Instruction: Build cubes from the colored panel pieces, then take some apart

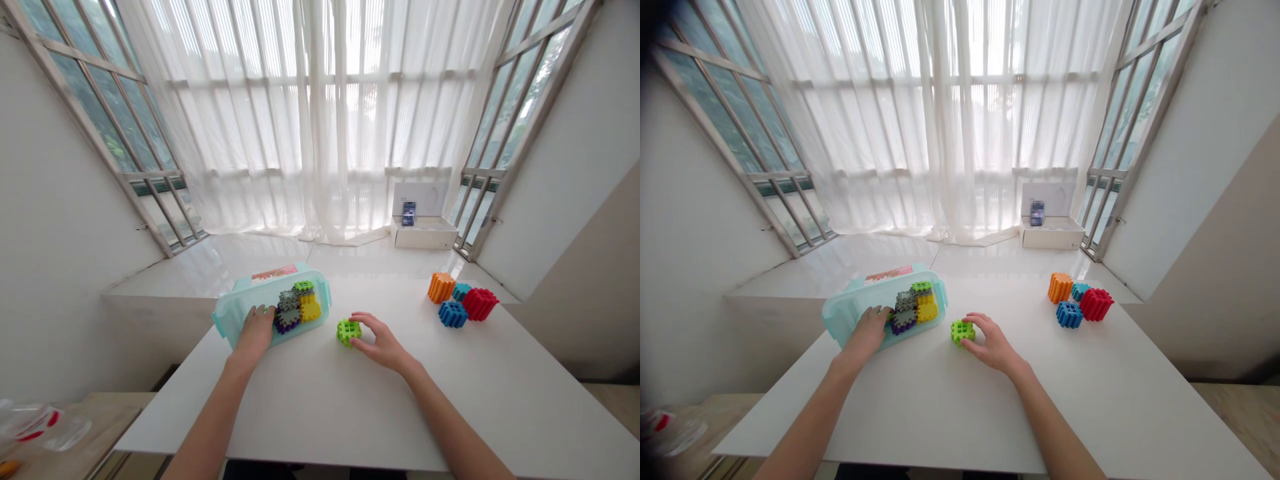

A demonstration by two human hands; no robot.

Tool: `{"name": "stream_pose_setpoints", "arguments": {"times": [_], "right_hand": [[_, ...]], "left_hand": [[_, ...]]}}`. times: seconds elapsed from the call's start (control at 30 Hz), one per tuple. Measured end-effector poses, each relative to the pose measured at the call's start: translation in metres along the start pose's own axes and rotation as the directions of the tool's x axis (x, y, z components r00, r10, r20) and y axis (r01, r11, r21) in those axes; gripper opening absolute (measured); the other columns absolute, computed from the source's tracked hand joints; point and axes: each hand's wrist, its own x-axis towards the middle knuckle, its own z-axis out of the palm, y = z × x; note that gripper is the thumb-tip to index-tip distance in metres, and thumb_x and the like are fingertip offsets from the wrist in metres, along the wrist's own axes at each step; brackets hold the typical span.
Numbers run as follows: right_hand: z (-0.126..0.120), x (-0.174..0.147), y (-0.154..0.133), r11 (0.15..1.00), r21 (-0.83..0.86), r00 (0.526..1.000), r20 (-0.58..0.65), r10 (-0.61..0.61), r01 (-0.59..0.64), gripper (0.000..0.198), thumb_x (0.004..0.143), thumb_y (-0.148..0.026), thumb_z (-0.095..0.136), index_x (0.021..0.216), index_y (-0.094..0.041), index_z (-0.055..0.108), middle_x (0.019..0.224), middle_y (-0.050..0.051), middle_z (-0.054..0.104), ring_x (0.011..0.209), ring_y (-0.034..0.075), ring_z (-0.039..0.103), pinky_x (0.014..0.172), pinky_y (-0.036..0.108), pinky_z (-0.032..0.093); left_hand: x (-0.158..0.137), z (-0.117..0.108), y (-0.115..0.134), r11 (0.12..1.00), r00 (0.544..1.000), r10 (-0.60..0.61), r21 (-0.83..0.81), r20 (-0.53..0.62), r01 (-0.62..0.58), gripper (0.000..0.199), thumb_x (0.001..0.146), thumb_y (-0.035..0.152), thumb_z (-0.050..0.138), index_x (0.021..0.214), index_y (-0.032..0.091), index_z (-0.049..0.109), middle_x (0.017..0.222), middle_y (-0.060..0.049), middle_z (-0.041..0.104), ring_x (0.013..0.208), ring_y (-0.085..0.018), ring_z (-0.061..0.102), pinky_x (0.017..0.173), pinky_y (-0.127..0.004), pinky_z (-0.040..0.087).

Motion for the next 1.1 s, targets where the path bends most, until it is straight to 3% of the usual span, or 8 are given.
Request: {"name": "stream_pose_setpoints", "arguments": {"times": [0.1, 0.23, 0.4, 0.57, 0.67, 0.83, 0.93, 1.1], "right_hand": [[0.000, 0.000, 0.001, 1.000, 0.020, 1.000, 0.011, 0.012, -0.012, 0.040, 0.082, -0.026, 0.067, 0.121, -0.026, 0.059, 0.134, 0.008, 0.058, 0.125, 0.025, 0.054, 0.109, 0.046, 0.041], [0.000, -0.001, 0.003, 0.998, 0.062, 1.000, 0.009, 0.002, -0.003, 0.038, 0.083, -0.027, 0.067, 0.120, -0.026, 0.059, 0.131, 0.007, 0.060, 0.123, 0.024, 0.055, 0.108, 0.045, 0.041], [0.000, -0.001, 0.005, 0.996, 0.076, 0.999, 0.013, 0.045, -0.046, 0.047, 0.084, -0.031, 0.067, 0.129, -0.028, 0.053, 0.127, 0.006, 0.063, 0.118, 0.024, 0.058, 0.103, 0.046, 0.046], [-0.002, 0.000, 0.009, 0.997, 0.052, 0.998, 0.026, 0.059, -0.060, 0.058, 0.078, -0.034, 0.073, 0.131, -0.027, 0.051, 0.131, 0.007, 0.060, 0.120, 0.025, 0.057, 0.102, 0.046, 0.047], [-0.001, -0.001, 0.011, 0.997, 0.053, 0.998, 0.031, 0.048, -0.049, 0.060, 0.077, -0.032, 0.073, 0.132, -0.027, 0.050, 0.131, 0.007, 0.060, 0.120, 0.025, 0.057, 0.102, 0.046, 0.047], [0.001, -0.001, 0.010, 0.995, 0.089, 0.999, 0.006, 0.038, -0.038, 0.061, 0.079, -0.028, 0.070, 0.135, -0.027, 0.047, 0.130, 0.008, 0.061, 0.121, 0.024, 0.057, 0.101, 0.046, 0.047], [0.002, -0.002, 0.011, 0.996, 0.073, 0.999, 0.011, 0.050, -0.050, 0.062, 0.078, -0.028, 0.072, 0.135, -0.027, 0.046, 0.130, 0.009, 0.060, 0.121, 0.024, 0.057, 0.102, 0.047, 0.046], [0.003, -0.002, 0.014, 0.997, 0.047, 0.998, 0.011, 0.059, -0.059, 0.057, 0.079, -0.029, 0.070, 0.132, -0.027, 0.050, 0.129, 0.009, 0.061, 0.118, 0.024, 0.058, 0.102, 0.047, 0.046]], "left_hand": [[-0.007, 0.004, 0.007, 0.993, 0.985, 0.005, -0.112, -0.173, -0.025, 0.050, 0.080, -0.006, 0.037, 0.122, 0.012, 0.059, 0.131, -0.019, 0.056, 0.128, -0.029, 0.050, 0.109, -0.043, 0.039], [-0.019, -0.006, 0.045, 0.833, 0.929, 0.213, -0.441, -0.303, -0.334, 0.030, 0.095, 0.022, 0.043, 0.121, 0.021, 0.057, 0.132, -0.010, 0.058, 0.126, -0.023, 0.052, 0.110, -0.040, 0.041], [-0.016, -0.031, 0.100, 0.634, 0.817, 0.549, -0.548, -0.177, -0.545, 0.033, 0.090, 0.038, 0.059, 0.120, 0.024, 0.060, 0.137, -0.010, 0.055, 0.126, -0.025, 0.054, 0.106, -0.040, 0.044], [0.001, -0.046, 0.122, 0.657, 0.764, 0.645, -0.511, 0.001, -0.554, 0.026, 0.081, 0.036, 0.068, 0.102, 0.020, 0.066, 0.100, -0.007, 0.069, 0.094, -0.025, 0.066, 0.081, -0.033, 0.052], [0.003, -0.047, 0.123, 0.670, 0.770, 0.638, -0.501, 0.011, -0.548, 0.024, 0.081, 0.035, 0.067, 0.100, 0.020, 0.065, 0.094, -0.006, 0.069, 0.087, -0.023, 0.066, 0.076, -0.031, 0.051], [-0.004, -0.051, 0.105, 0.679, 0.810, 0.582, -0.508, -0.066, -0.530, 0.031, 0.085, 0.038, 0.062, 0.111, 0.021, 0.061, 0.104, -0.007, 0.069, 0.097, -0.024, 0.065, 0.085, -0.032, 0.050], [-0.007, -0.065, 0.075, 0.765, 0.863, 0.500, -0.429, -0.074, -0.480, 0.031, 0.087, 0.039, 0.059, 0.113, 0.022, 0.060, 0.114, -0.007, 0.067, 0.107, -0.026, 0.061, 0.091, -0.034, 0.047], [-0.019, -0.085, 0.012, 0.956, 0.959, 0.281, -0.099, 0.030, -0.277, 0.023, 0.082, 0.035, 0.064, 0.101, 0.021, 0.061, 0.102, -0.010, 0.069, 0.106, -0.032, 0.059, 0.091, -0.042, 0.045]]}}
